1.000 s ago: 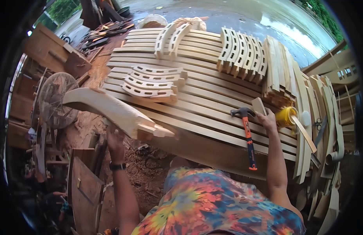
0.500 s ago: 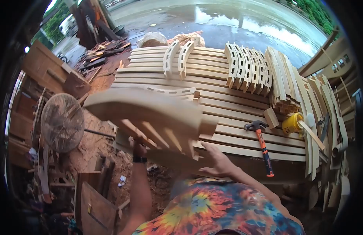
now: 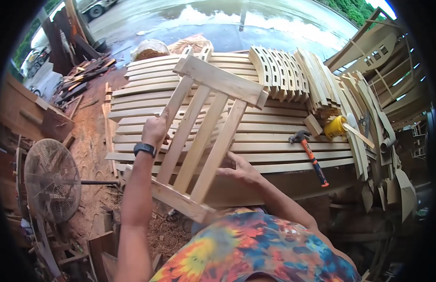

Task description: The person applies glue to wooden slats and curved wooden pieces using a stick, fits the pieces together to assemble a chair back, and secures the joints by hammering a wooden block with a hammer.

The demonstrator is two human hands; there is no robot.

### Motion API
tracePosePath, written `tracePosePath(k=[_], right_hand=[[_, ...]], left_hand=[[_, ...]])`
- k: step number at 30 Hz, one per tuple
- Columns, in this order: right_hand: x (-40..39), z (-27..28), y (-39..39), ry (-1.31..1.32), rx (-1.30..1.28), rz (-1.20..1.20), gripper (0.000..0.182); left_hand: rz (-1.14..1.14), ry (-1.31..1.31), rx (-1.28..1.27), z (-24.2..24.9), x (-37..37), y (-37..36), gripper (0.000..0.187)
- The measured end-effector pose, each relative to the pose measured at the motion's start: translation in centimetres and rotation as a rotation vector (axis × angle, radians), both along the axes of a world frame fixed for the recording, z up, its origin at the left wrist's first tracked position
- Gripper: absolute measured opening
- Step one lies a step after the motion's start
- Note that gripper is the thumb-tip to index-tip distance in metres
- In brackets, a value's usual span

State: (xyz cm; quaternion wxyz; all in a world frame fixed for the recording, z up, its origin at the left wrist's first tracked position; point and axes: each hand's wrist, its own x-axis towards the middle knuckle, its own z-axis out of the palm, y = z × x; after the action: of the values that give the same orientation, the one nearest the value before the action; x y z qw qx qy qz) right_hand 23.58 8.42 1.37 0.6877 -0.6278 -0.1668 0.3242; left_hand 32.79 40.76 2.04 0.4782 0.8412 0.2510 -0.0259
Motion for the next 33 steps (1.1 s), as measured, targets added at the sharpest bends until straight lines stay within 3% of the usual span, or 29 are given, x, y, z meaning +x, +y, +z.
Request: tracePosePath(k=[2, 3, 5, 6, 7, 9, 11, 13, 15, 16, 17, 18, 19, 20, 21, 23, 24, 33], right_hand=[[-0.6, -0.4, -0.6, 0.072, -0.006, 0.018, 0.084], [-0.9, -0.3, -0.9, 0.092, -0.014, 0.008, 0.084], [-1.1, 1.3, -1.8, 0.112, -0.194, 0.123, 0.09], [-1.9, 3.0, -2.4, -0.051, -0.492, 0.122, 0.091], [-1.6, 7.0, -2.8, -0.181, -0.658, 0.285, 0.083], [-0.9, 8.4, -5.4, -0.44, -0.617, 0.294, 0.066], [1.0, 10.0, -7.4, -0.48, -0.743, 0.004, 0.057], [4.5, 6.4, -10.1, -0.925, -0.852, -0.236, 0.063], [7.7, 2.6, -12.2, -1.083, -1.0, -0.211, 0.076], [8.6, 1.2, -12.9, -1.069, -1.002, -0.217, 0.076], [9.3, 0.0, -13.4, -1.085, -1.069, -0.161, 0.079], [9.4, -0.9, -13.7, -1.099, -1.134, -0.104, 0.083], [9.2, -1.4, -13.8, -1.088, -1.131, -0.106, 0.083], [9.1, -1.9, -13.9, -1.029, -1.16, -0.051, 0.084], [8.9, -2.5, -14.1, -0.964, -1.186, 0.013, 0.085], [8.0, -4.8, -14.8, -0.946, -1.208, 0.043, 0.086], [7.2, -5.7, -14.9, -0.942, -1.194, 0.026, 0.088], [4.9, -6.4, -15.1, -0.918, -1.041, -0.095, 0.086]], left_hand=[[-0.057, 0.039, -0.015, 1.1, 0.6, -1.0, 0.078], [-0.153, -0.001, -0.013, -1.0, 2.1, 0.0, 0.077], [-0.203, 0.072, 0.045, 1.2, 2.7, -1.8, 0.076], [-0.266, 0.09, 0.099, 1.8, 2.9, -2.4, 0.077], [-0.345, 0.111, 0.102, 2.9, 3.0, -3.2, 0.077], [-0.456, 0.123, 0.111, 1.0, 4.1, -3.7, 0.078], [-0.534, 0.225, 0.151, 2.0, 3.9, -5.9, 0.079], [-0.613, 0.319, 0.2, 2.4, 3.8, -8.3, 0.08], [-0.728, 0.344, 0.202, 2.1, 3.4, -10.4, 0.08], [-0.845, 0.27, 0.31, -0.4, 3.9, -10.8, 0.077], [-0.766, 0.426, 0.296, 2.5, 2.7, -13.0, 0.068], [-0.842, 0.371, 0.379, 1.6, 2.8, -13.4, 0.066], [-0.915, 0.312, 0.46, -0.4, 3.1, -13.6, 0.065], [-1.077, 0.058, 0.555, -7.2, 4.2, -12.1, 0.071], [-1.079, 0.072, 0.548, -7.5, 4.1, -12.4, 0.071], [-0.989, 0.177, 0.572, -6.4, 3.5, -13.6, 0.084], [-0.907, 0.383, 0.538, -0.5, 2.4, -15.7, 0.085], [-0.916, 0.471, 0.499, 1.0, 2.6, -16.6, 0.092]])
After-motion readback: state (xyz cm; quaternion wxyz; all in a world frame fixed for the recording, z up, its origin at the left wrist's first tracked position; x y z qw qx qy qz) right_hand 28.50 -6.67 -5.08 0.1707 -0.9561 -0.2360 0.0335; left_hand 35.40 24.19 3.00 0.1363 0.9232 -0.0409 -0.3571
